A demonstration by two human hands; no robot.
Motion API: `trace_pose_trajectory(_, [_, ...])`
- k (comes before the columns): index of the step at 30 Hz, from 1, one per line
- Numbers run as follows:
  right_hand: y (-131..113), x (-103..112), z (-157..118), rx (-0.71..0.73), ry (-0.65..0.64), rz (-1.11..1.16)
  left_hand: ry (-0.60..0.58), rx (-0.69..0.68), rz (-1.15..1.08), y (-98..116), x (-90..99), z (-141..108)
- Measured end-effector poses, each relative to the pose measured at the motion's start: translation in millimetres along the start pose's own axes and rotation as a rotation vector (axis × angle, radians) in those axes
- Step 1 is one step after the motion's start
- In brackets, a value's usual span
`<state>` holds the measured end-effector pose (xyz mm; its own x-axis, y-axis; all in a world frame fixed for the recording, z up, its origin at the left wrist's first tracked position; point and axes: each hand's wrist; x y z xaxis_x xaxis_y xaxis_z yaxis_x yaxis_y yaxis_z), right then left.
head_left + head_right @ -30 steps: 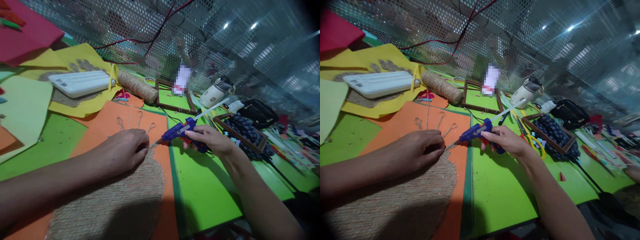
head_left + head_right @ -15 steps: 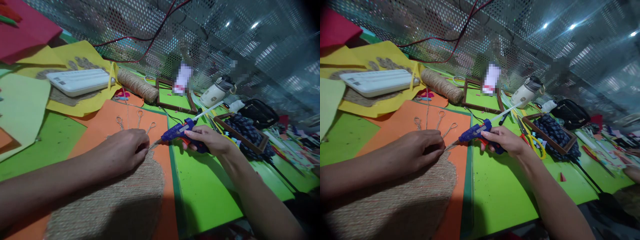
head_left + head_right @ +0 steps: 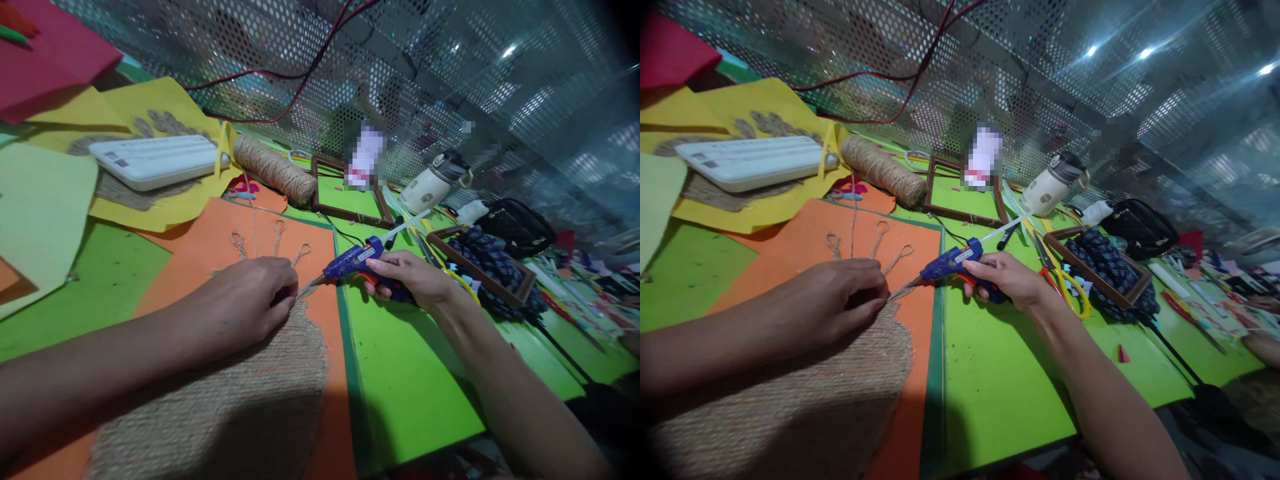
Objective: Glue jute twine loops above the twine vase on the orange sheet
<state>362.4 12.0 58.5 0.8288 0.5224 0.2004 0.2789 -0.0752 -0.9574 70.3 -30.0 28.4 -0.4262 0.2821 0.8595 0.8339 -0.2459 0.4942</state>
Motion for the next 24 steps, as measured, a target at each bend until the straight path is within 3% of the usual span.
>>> trace_pose_trajectory(9, [3.0,12.7,-2.9,0.041,-0.002,0.048,0.02,-0.016,-0.03,-5.0,-3.6,1.6])
trace_pose_trajectory(18, [3.1,1.1,-2.3,0.063,-0.086,0.032,0.03,-0.023,-0.033,-4.8,-5.2,2.6])
trace_pose_trajectory(24, [6.6,8.9,1.3,0.026,-0.047,0.059,0.029,-0.016,-0.03,-3.8,-3.8,1.7])
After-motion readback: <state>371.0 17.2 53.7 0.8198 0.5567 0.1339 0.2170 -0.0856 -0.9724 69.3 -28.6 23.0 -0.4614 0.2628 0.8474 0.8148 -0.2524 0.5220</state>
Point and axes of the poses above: each hand's wrist, its own z-axis towards the middle knuckle, its own x-axis out of the back of the hand, y = z × x, and after that the axes turned 12 degrees about x, right-handed
